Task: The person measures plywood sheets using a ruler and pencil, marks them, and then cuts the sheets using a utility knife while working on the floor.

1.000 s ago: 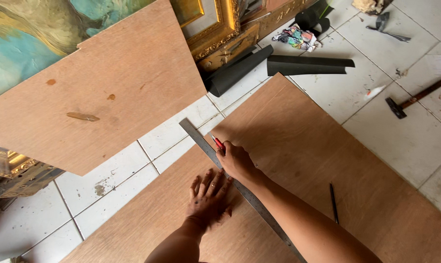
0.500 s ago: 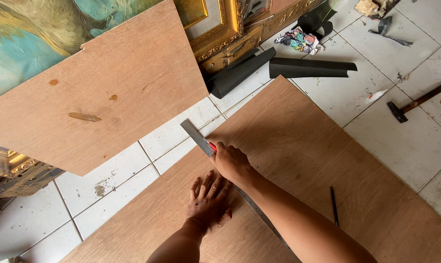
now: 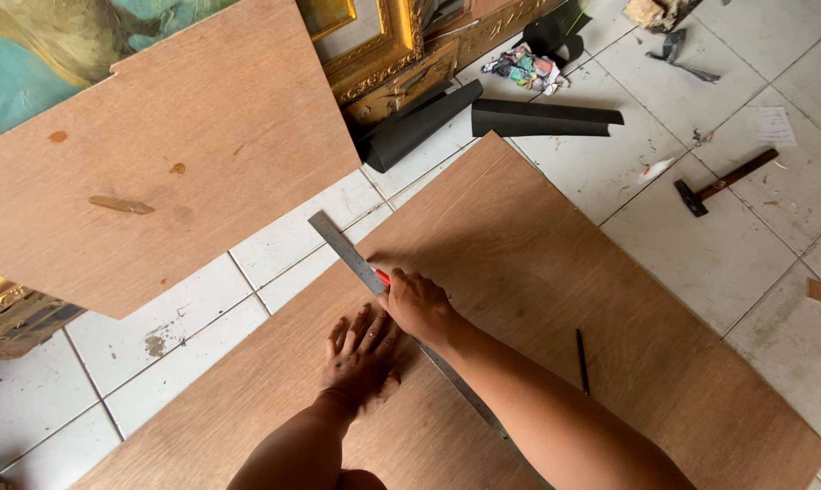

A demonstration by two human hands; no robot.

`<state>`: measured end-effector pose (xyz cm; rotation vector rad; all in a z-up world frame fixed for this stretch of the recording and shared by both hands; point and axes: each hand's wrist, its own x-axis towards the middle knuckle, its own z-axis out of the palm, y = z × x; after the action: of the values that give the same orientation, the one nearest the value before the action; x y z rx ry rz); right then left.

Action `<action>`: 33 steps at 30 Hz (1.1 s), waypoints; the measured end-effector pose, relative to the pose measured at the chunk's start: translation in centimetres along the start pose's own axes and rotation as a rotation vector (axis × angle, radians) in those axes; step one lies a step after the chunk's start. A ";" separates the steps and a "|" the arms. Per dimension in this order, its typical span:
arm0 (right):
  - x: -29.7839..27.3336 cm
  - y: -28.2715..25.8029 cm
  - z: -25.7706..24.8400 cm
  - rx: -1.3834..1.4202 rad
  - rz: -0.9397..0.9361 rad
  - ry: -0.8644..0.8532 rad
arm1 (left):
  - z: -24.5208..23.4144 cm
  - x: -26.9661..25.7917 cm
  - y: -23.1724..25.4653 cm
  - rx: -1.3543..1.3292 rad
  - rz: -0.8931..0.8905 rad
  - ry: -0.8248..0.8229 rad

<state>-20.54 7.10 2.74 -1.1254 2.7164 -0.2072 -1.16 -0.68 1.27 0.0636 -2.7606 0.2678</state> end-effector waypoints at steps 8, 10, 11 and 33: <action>-6.0 2.2 -3.9 0.103 0.023 -0.129 | 0.3 0.0 0.1 -0.010 0.013 -0.044; -8.0 2.2 -5.9 0.206 0.098 -0.265 | 0.1 -0.3 -0.1 0.029 0.007 -0.070; -8.8 2.4 -6.9 0.207 0.105 -0.262 | -0.9 0.4 0.1 0.027 0.014 -0.068; -31.2 10.4 -13.8 0.173 0.271 -0.477 | -1.5 0.3 1.5 -0.080 -0.133 -0.397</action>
<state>-9.23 37.29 17.91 -0.6470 2.3346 -0.1113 -1.04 1.05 2.52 0.3096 -3.1380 0.1179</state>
